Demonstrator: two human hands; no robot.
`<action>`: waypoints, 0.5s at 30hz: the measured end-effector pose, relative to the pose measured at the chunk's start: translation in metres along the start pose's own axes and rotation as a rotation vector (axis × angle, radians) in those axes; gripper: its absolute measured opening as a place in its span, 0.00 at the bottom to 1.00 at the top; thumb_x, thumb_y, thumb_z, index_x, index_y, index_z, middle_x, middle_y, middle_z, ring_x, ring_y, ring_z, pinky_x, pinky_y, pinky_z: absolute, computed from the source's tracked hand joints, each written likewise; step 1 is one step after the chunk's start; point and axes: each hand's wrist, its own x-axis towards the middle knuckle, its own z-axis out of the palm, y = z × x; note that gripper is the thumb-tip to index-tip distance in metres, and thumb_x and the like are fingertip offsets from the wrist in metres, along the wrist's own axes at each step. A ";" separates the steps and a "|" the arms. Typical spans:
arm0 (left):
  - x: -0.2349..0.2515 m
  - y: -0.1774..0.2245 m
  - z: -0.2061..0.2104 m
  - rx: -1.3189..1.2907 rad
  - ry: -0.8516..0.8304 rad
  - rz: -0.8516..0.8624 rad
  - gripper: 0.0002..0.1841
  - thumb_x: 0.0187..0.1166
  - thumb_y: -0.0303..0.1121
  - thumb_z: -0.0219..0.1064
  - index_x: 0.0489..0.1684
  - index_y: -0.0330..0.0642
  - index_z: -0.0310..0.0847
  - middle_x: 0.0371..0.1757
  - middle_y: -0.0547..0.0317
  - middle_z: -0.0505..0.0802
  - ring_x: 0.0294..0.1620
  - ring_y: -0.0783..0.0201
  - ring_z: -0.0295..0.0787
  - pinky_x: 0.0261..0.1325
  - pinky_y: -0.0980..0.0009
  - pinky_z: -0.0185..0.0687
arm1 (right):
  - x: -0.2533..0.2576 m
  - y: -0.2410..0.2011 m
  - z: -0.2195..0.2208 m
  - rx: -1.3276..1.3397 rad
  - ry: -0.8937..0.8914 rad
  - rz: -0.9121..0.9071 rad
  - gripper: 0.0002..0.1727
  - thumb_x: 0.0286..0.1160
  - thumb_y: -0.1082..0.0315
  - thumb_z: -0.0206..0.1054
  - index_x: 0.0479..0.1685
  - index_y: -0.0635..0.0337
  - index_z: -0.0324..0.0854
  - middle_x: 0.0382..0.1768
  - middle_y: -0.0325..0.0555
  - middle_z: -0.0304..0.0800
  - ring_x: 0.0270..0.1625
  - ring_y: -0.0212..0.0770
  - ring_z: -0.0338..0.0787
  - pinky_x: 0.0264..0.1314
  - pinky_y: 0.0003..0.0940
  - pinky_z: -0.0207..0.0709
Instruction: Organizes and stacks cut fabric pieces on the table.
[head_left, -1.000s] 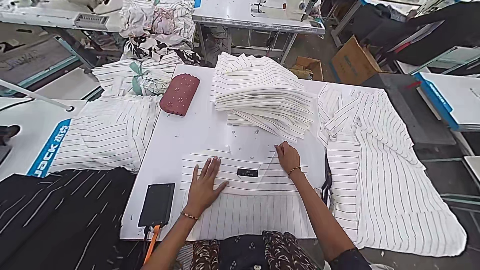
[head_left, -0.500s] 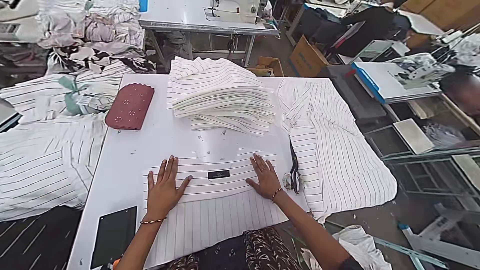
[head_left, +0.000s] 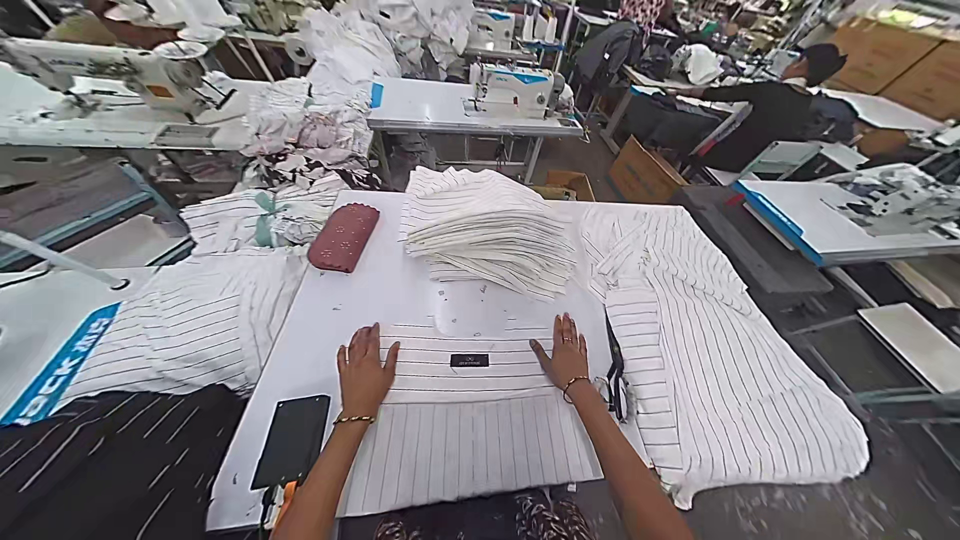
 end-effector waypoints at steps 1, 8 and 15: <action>0.004 0.006 -0.009 -0.019 -0.021 -0.031 0.32 0.82 0.50 0.61 0.75 0.29 0.77 0.76 0.26 0.79 0.81 0.28 0.70 0.84 0.29 0.51 | -0.008 -0.011 -0.002 0.048 0.026 0.006 0.58 0.81 0.29 0.51 0.94 0.70 0.39 0.94 0.67 0.36 0.97 0.61 0.37 0.95 0.60 0.31; -0.013 0.138 -0.103 -0.238 -0.579 0.020 0.22 0.93 0.41 0.53 0.71 0.32 0.77 0.57 0.31 0.91 0.62 0.35 0.89 0.67 0.38 0.78 | -0.154 -0.128 0.048 0.963 -0.048 -0.471 0.58 0.61 0.63 0.83 0.88 0.80 0.48 0.85 0.77 0.60 0.76 0.59 0.83 0.74 0.46 0.81; -0.068 0.176 -0.167 -1.103 -0.177 0.309 0.33 0.69 0.31 0.76 0.72 0.24 0.66 0.53 0.54 0.90 0.52 0.71 0.89 0.56 0.71 0.87 | -0.195 -0.131 -0.053 1.225 0.223 -0.465 0.15 0.72 0.83 0.56 0.51 0.79 0.85 0.45 0.43 0.95 0.51 0.17 0.89 0.65 0.17 0.80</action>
